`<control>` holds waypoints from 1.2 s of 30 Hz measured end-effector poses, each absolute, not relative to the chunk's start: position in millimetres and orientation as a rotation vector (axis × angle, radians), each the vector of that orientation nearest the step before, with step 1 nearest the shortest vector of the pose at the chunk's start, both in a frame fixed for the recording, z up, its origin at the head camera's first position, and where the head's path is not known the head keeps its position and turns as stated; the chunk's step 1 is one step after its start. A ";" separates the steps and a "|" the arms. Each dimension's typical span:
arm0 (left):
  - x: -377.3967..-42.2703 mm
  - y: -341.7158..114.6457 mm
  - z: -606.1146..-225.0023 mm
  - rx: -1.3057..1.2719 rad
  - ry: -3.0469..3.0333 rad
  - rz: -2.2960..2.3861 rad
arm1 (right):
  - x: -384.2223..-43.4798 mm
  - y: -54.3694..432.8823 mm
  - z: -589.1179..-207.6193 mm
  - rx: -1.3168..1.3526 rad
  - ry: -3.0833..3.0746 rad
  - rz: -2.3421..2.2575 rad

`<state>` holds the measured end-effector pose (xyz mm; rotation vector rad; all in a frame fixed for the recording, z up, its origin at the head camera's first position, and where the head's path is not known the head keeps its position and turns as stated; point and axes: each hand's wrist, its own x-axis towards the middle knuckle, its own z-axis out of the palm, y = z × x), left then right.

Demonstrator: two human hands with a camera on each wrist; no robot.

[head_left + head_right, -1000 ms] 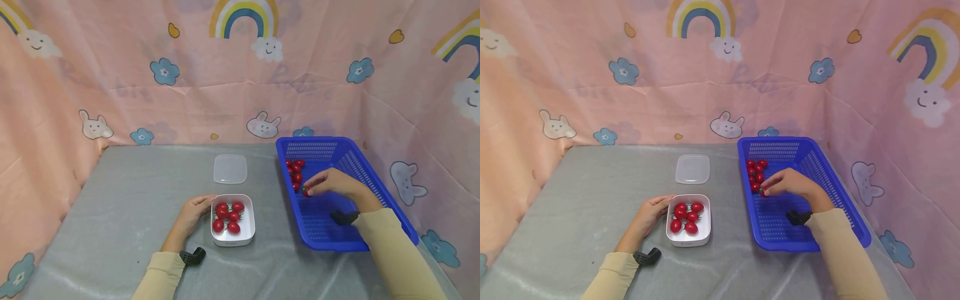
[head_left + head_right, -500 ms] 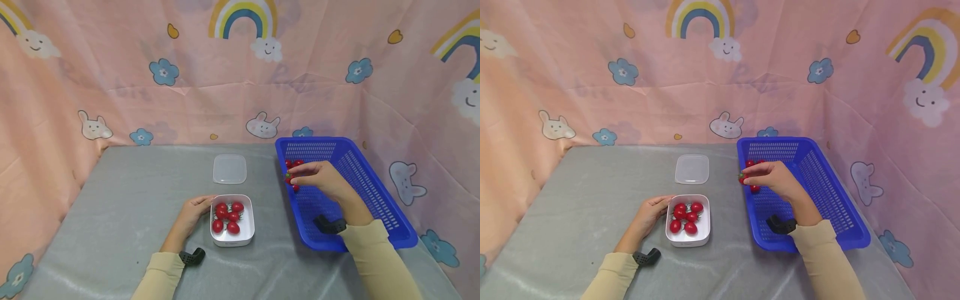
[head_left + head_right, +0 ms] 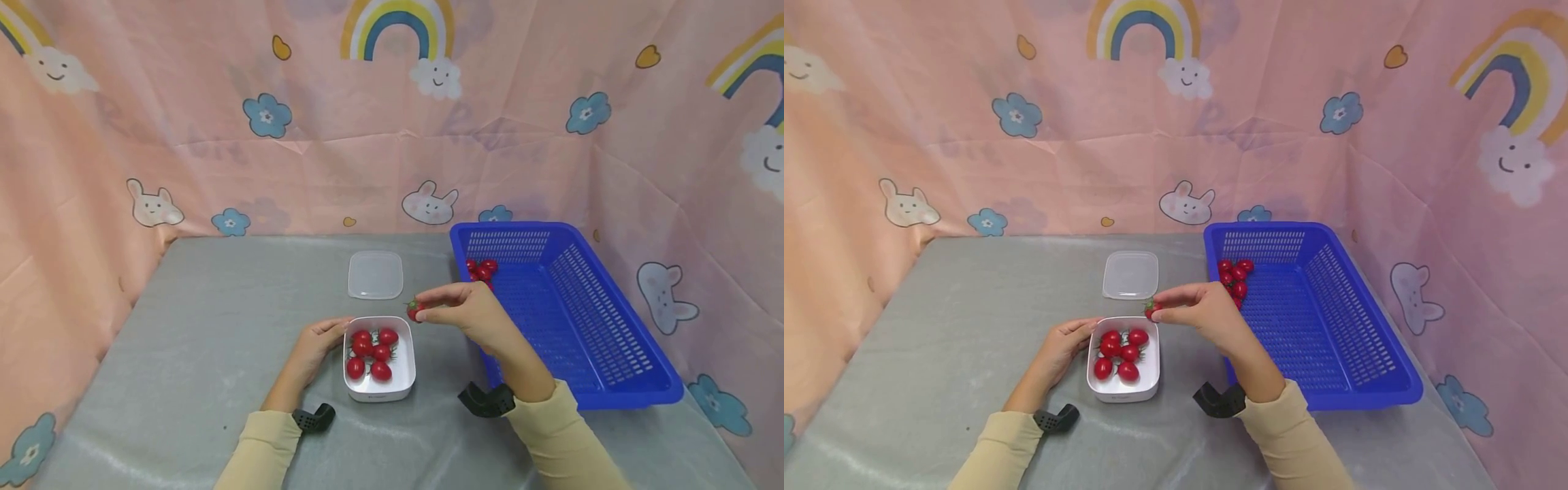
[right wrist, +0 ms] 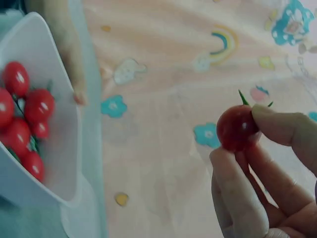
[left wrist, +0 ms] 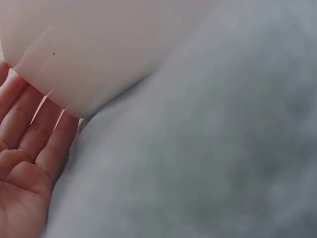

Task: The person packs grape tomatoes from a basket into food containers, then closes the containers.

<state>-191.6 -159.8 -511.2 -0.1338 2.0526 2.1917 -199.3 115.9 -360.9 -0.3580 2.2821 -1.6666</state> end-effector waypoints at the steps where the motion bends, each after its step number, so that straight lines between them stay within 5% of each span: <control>1: -191.7 -159.8 -511.5 -0.130 2.044 2.198 | -196.2 111.3 -363.0 -0.350 2.300 -1.653; 10: -192.8 -160.5 -512.3 -0.118 2.024 2.202 | -173.3 78.0 -391.9 -0.283 2.441 -1.577; 21: -192.5 -161.5 -511.3 -0.112 2.046 2.189 | -183.8 54.1 -433.5 -0.429 2.550 -1.396; 36: -192.3 -161.0 -510.8 -0.109 2.012 2.238 | -182.5 41.8 -442.9 -0.599 2.625 -1.167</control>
